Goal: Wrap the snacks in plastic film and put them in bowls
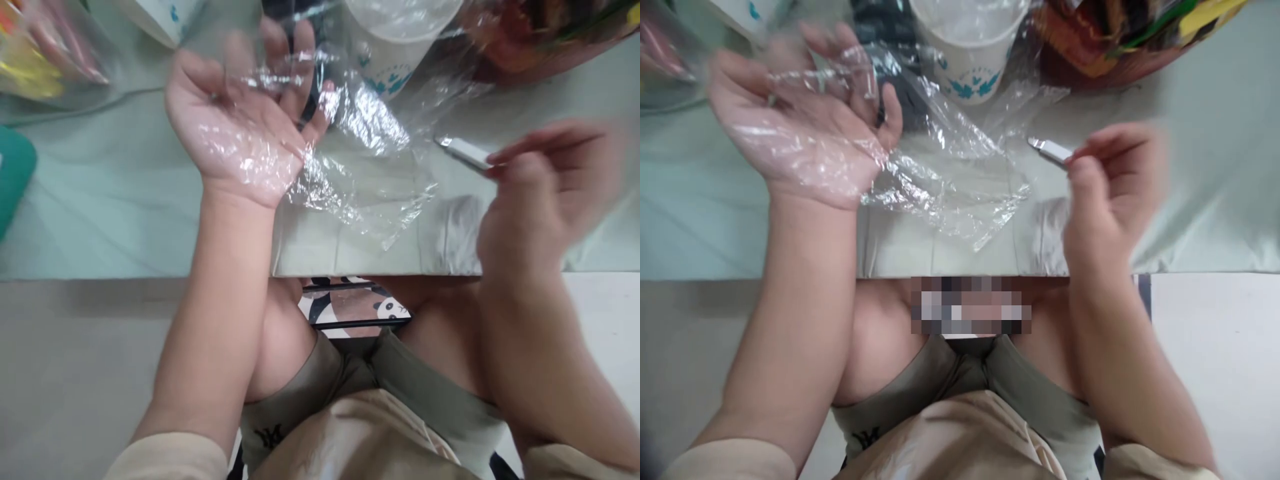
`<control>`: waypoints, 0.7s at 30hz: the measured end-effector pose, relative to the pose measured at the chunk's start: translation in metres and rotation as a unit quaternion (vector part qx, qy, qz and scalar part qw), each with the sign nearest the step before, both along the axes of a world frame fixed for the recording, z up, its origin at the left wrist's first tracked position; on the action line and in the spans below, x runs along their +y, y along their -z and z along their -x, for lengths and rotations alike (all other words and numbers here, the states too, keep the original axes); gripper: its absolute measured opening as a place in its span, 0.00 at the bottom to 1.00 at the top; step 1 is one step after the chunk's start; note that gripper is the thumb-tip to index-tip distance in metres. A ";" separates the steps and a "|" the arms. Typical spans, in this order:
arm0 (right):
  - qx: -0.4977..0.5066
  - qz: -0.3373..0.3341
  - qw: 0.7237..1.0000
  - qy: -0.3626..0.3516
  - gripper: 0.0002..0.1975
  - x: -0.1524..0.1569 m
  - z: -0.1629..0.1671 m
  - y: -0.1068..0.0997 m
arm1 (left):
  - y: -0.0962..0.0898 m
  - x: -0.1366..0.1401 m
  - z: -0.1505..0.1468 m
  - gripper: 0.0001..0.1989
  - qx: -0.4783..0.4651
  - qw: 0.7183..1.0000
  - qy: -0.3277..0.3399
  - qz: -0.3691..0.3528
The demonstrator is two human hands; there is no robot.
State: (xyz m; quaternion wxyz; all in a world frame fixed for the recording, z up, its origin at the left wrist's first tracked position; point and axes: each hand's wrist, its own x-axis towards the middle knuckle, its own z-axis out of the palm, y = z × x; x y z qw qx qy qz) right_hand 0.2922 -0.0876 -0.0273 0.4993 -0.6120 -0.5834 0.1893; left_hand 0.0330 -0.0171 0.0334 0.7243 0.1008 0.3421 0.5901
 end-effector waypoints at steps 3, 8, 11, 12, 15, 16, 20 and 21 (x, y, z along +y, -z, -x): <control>-0.064 0.030 0.997 -0.039 0.20 -0.001 0.006 0.004 | 0.005 -0.009 0.002 0.11 0.020 1.000 0.001 -0.017; -0.133 0.069 0.988 -0.034 0.31 0.004 0.014 0.018 | 0.015 -0.035 0.030 0.06 0.213 0.974 0.075 -0.007; -0.134 0.086 0.986 -0.046 0.25 0.006 0.017 0.022 | 0.021 -0.046 0.060 0.10 0.275 0.922 0.267 -0.048; -0.129 0.081 0.987 -0.052 0.23 0.007 0.018 0.022 | 0.022 -0.047 0.069 0.11 0.294 0.901 0.316 -0.042; -0.121 0.050 0.989 -0.072 0.18 0.006 0.024 0.020 | 0.023 -0.044 0.082 0.17 0.307 0.924 0.222 -0.050; -0.122 0.041 0.989 -0.074 0.17 0.007 0.027 0.020 | 0.023 -0.041 0.080 0.21 0.296 0.935 0.181 -0.069; -0.130 0.008 0.989 -0.072 0.16 0.012 0.036 0.020 | 0.019 -0.031 0.051 0.35 0.289 0.925 0.199 -0.145; -0.132 0.003 0.989 -0.070 0.16 0.014 0.036 0.021 | 0.019 -0.029 0.041 0.35 0.313 0.910 0.227 -0.148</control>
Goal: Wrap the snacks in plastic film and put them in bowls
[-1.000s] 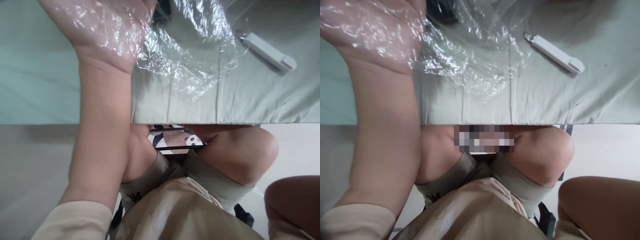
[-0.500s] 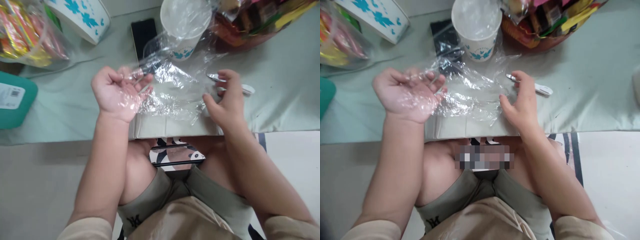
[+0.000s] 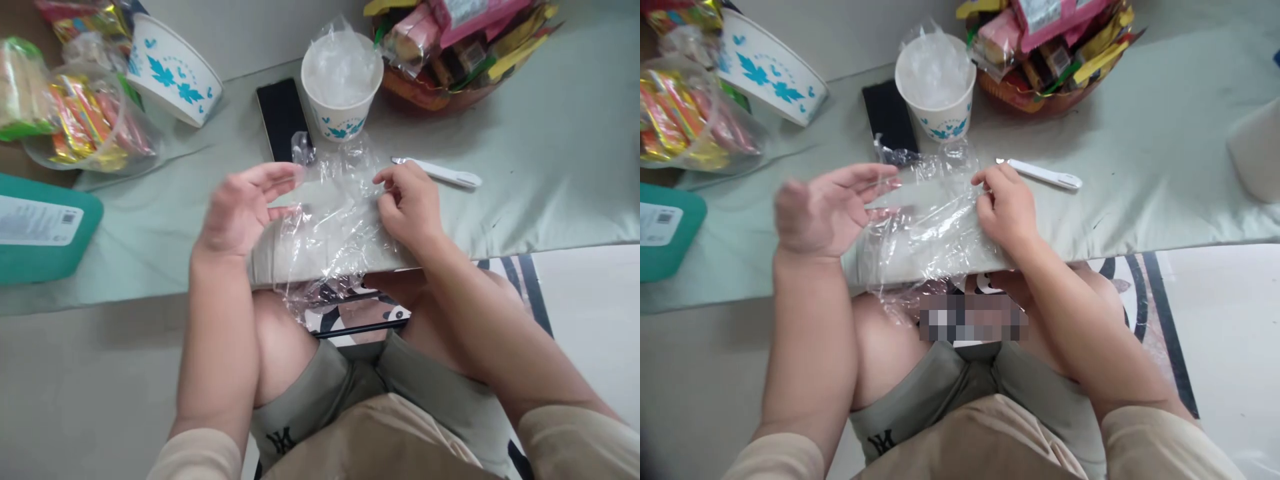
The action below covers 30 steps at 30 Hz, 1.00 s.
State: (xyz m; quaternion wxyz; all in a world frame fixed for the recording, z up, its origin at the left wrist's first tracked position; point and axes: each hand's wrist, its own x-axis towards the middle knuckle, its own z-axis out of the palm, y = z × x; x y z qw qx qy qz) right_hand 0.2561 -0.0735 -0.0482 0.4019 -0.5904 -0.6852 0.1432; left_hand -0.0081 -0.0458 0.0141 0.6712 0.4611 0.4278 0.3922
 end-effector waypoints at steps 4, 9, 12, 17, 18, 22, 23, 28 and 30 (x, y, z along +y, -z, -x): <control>-0.006 -0.008 1.000 0.008 0.14 0.005 -0.004 0.001 | 0.011 0.007 -0.033 0.23 0.206 0.977 0.038 -0.050; 0.017 -0.005 0.998 0.065 0.14 0.006 -0.014 -0.004 | 0.019 0.025 -0.039 0.09 0.254 0.954 -0.152 -0.041; 0.052 0.013 0.994 0.096 0.16 0.005 -0.017 -0.004 | 0.014 0.033 -0.029 0.11 0.196 0.946 -0.256 0.002; 0.181 0.051 0.982 0.025 0.18 0.008 -0.015 0.001 | 0.011 0.031 -0.012 0.08 0.107 0.964 -0.243 0.015; 0.208 0.071 0.975 0.005 0.20 0.008 -0.014 0.000 | 0.012 0.030 -0.010 0.07 0.095 0.972 -0.215 0.016; 0.278 0.167 0.946 -0.024 0.17 0.008 -0.011 -0.004 | 0.014 0.023 -0.007 0.03 0.091 0.989 -0.120 0.007; 0.285 0.179 0.941 -0.015 0.13 0.008 -0.012 -0.005 | 0.016 0.023 -0.006 0.03 0.096 0.990 -0.107 0.004; 0.297 0.155 0.939 0.074 0.02 0.002 -0.017 -0.010 | 0.028 0.028 0.000 0.09 0.143 0.979 -0.140 -0.034; 0.287 0.141 0.942 0.097 0.03 0.000 -0.018 -0.011 | 0.033 0.030 0.003 0.09 0.160 0.969 -0.172 -0.080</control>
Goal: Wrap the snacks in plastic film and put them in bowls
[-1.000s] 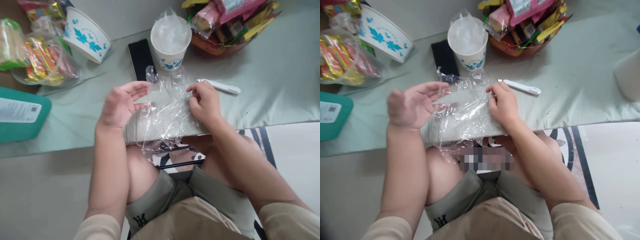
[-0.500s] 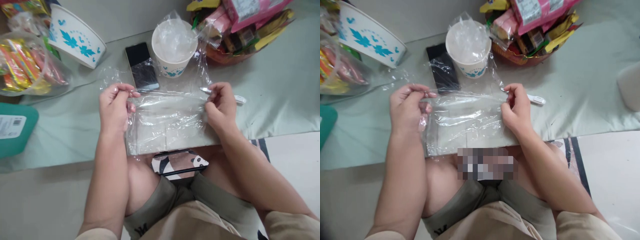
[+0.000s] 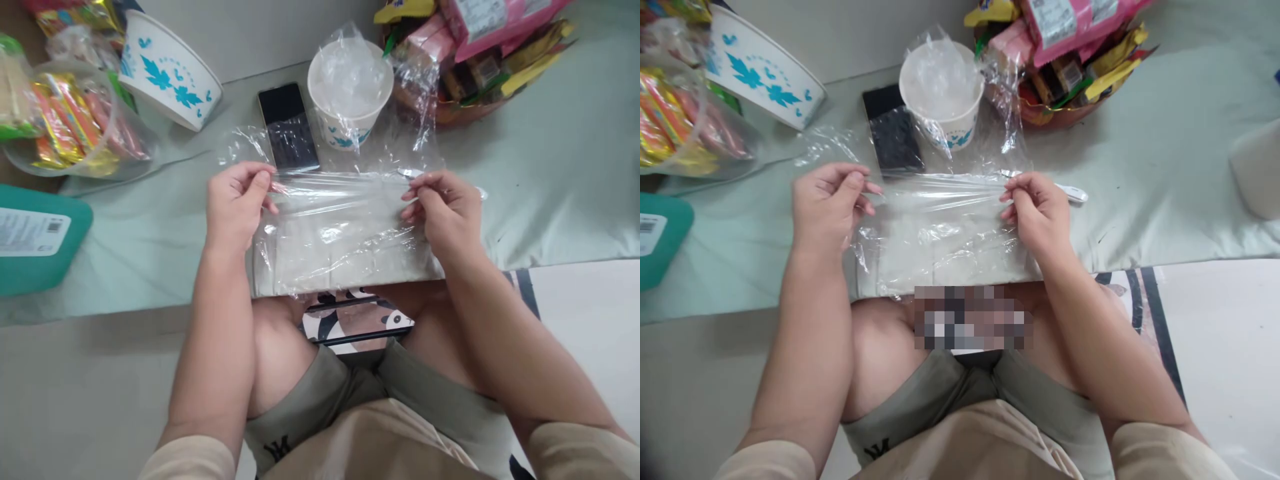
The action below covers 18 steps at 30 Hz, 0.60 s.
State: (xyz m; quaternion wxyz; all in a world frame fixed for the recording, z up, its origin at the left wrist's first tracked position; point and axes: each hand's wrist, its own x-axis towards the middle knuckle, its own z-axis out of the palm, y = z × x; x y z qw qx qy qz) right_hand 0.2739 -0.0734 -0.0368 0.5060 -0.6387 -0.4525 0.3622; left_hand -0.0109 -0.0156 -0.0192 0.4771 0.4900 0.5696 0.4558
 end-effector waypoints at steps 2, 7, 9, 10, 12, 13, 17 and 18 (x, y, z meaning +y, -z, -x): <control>-0.015 -0.011 1.000 -0.004 0.07 -0.001 0.000 -0.001 | 0.003 0.001 0.001 0.09 0.007 0.999 -0.008 -0.043; -0.011 -0.042 0.998 -0.043 0.04 0.004 0.002 0.001 | -0.010 -0.004 0.002 0.18 -0.069 0.995 0.035 -0.065; 0.005 -0.048 0.999 -0.019 0.04 0.008 0.000 0.005 | -0.017 -0.005 0.003 0.28 -0.111 0.991 0.076 -0.006; 0.016 -0.051 0.999 -0.003 0.05 0.010 -0.001 0.008 | -0.019 -0.006 0.004 0.32 -0.121 0.987 0.104 0.033; 0.040 -0.056 0.997 0.028 0.05 0.014 -0.005 0.012 | -0.022 -0.006 0.004 0.34 -0.102 0.976 0.159 0.108; 0.054 -0.060 0.996 0.040 0.05 0.015 -0.006 0.015 | -0.022 -0.006 0.005 0.32 -0.077 0.972 0.177 0.137; 0.095 -0.076 0.990 0.070 0.07 0.019 -0.010 0.020 | -0.019 -0.005 0.005 0.21 0.020 0.963 0.189 0.190; 0.099 -0.078 0.989 0.074 0.07 0.020 -0.010 0.020 | -0.019 -0.005 0.005 0.20 0.026 0.959 0.198 0.200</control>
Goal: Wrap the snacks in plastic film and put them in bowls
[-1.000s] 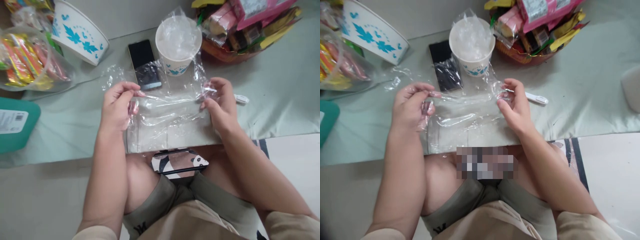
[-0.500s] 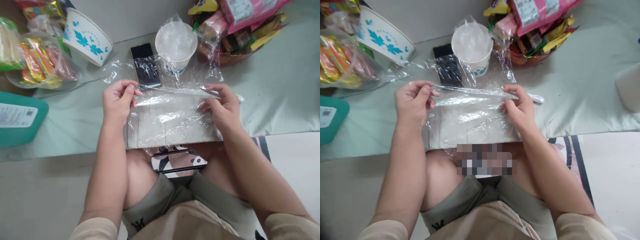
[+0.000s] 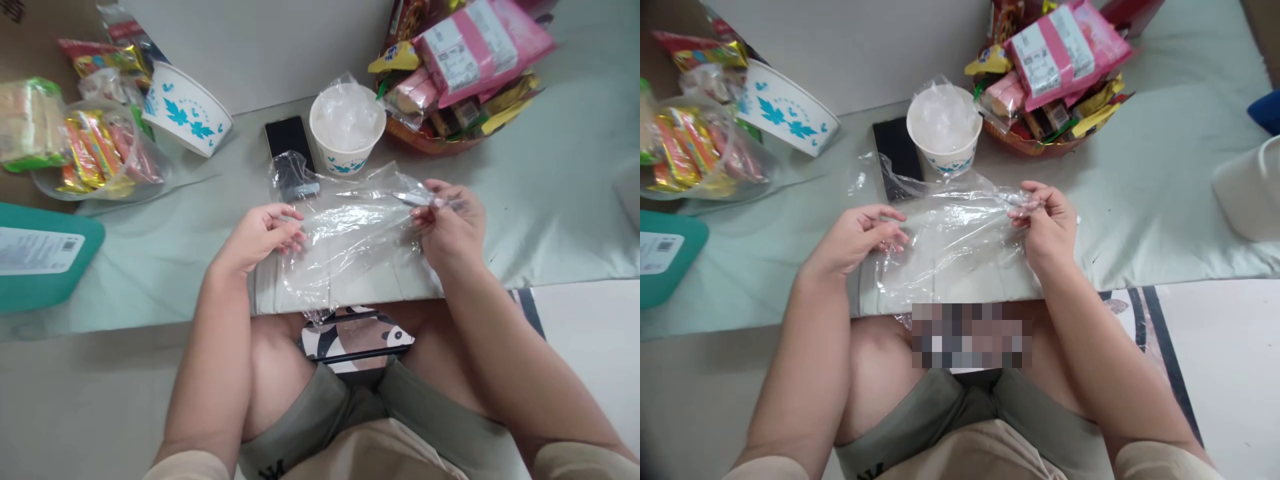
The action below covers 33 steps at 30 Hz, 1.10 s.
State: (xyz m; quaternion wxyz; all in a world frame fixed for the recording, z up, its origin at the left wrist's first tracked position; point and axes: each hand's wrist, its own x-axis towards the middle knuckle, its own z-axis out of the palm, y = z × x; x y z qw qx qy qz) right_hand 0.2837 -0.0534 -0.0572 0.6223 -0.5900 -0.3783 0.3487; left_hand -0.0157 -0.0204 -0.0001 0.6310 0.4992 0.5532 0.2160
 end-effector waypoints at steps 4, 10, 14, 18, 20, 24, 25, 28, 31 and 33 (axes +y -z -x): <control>0.032 0.005 0.999 0.002 0.10 0.001 0.001 -0.006 | 0.002 -0.001 -0.003 0.19 -0.011 0.999 0.048 0.015; 0.100 0.014 0.995 0.003 0.14 -0.004 0.000 -0.017 | 0.004 0.000 -0.005 0.11 -0.101 0.971 -0.140 -0.164; 0.117 0.010 0.993 0.010 0.13 -0.003 0.002 -0.014 | 0.001 0.003 -0.005 0.21 -0.151 0.975 -0.118 -0.114; 0.105 0.029 0.994 0.017 0.11 0.001 0.003 -0.011 | 0.003 0.003 -0.004 0.17 -0.057 0.997 -0.038 -0.021; 0.093 0.027 0.995 0.023 0.11 0.002 0.003 -0.010 | 0.004 0.004 -0.004 0.14 -0.053 0.996 -0.051 -0.042; 0.077 0.029 0.996 0.021 0.13 0.002 -0.003 -0.010 | 0.004 0.005 -0.003 0.11 -0.099 0.976 -0.131 -0.141; 0.079 0.032 0.996 0.019 0.14 0.002 -0.005 -0.010 | 0.004 0.005 -0.003 0.11 -0.108 0.972 -0.143 -0.154; 0.113 0.037 0.993 0.012 0.15 0.001 -0.010 -0.012 | 0.004 0.006 -0.001 0.11 -0.121 0.967 -0.150 -0.165; 0.148 0.048 0.988 0.017 0.15 0.002 -0.016 -0.012 | 0.004 0.006 0.002 0.07 -0.120 0.969 -0.128 -0.175; 0.140 0.046 0.989 0.025 0.13 0.003 -0.020 -0.009 | 0.005 0.006 0.005 0.04 -0.117 0.971 -0.105 -0.180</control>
